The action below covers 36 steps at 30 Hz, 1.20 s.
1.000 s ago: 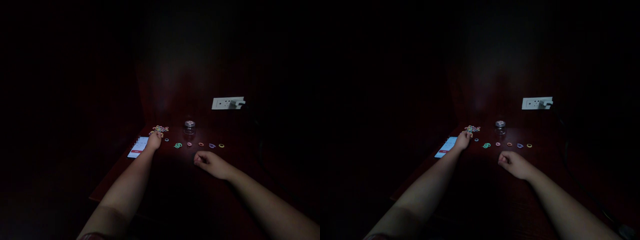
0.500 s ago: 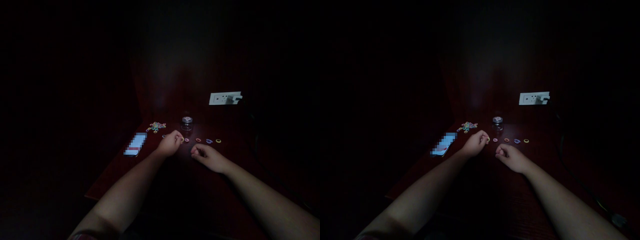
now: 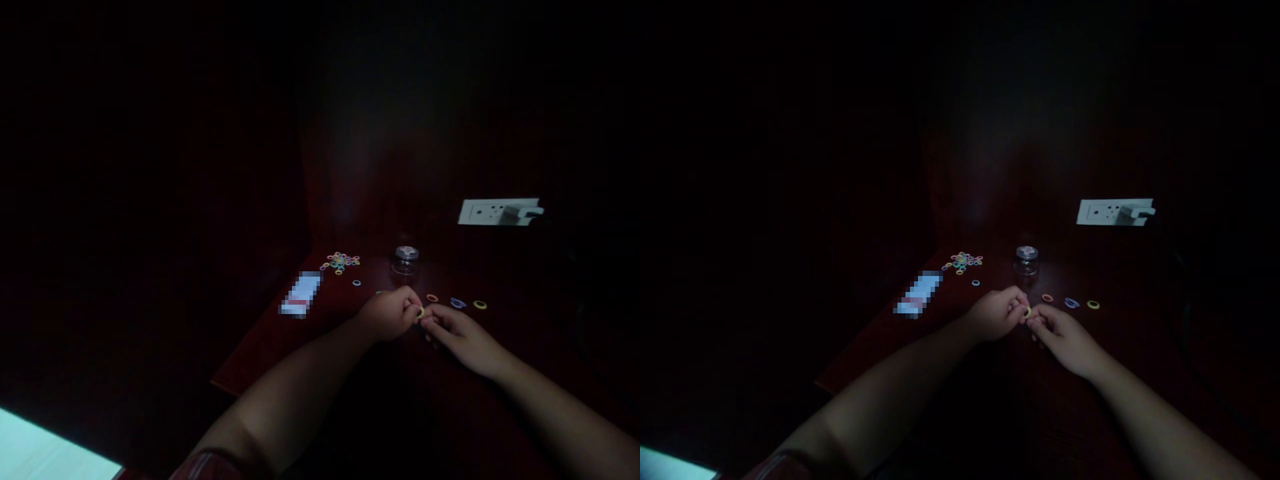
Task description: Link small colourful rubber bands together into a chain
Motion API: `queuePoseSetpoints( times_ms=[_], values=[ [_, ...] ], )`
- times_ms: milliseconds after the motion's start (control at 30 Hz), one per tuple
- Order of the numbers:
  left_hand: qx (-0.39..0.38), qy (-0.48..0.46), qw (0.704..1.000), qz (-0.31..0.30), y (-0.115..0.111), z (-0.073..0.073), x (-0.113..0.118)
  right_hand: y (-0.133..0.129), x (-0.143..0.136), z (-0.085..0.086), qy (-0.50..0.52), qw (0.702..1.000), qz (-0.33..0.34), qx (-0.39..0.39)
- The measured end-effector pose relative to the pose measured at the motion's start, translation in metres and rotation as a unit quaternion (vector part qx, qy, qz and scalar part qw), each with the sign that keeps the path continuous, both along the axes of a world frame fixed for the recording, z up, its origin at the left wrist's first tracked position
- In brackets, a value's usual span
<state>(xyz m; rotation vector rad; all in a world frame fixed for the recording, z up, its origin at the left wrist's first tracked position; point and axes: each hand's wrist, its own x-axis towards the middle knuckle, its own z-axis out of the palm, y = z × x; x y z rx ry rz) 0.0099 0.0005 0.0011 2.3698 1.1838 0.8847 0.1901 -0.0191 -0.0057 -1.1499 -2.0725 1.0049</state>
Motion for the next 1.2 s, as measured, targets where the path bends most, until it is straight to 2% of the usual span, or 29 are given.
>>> queuePoseSetpoints(
  times_ms=[300, 500, 600, 700, 900, 1200],
  values=[
    [-0.041, -0.005, 0.998, -0.053, -0.003, 0.001, 0.0, 0.002, 0.001, 0.001, 0.01, 1.0, -0.004, -0.004],
    [-0.121, -0.106, 0.981, -0.105, 0.002, -0.01, 0.001, 0.004, 0.002, 0.0, -0.006, 1.0, -0.02, 0.012],
    [-0.173, -0.142, 0.97, -0.098, 0.004, -0.014, 0.003, 0.006, 0.004, -0.004, -0.007, 0.999, -0.04, 0.018],
    [-0.228, -0.113, 0.963, -0.089, 0.004, -0.015, 0.002, 0.006, 0.005, -0.004, -0.043, 0.998, -0.044, 0.031],
    [-0.319, -0.035, 0.938, -0.131, -0.003, -0.009, 0.001, -0.001, 0.006, 0.003, -0.138, 0.99, 0.0, 0.017],
    [-0.299, 0.067, 0.944, -0.125, -0.011, 0.001, 0.0, -0.004, 0.005, 0.005, -0.134, 0.991, 0.026, -0.004]
  ],
)
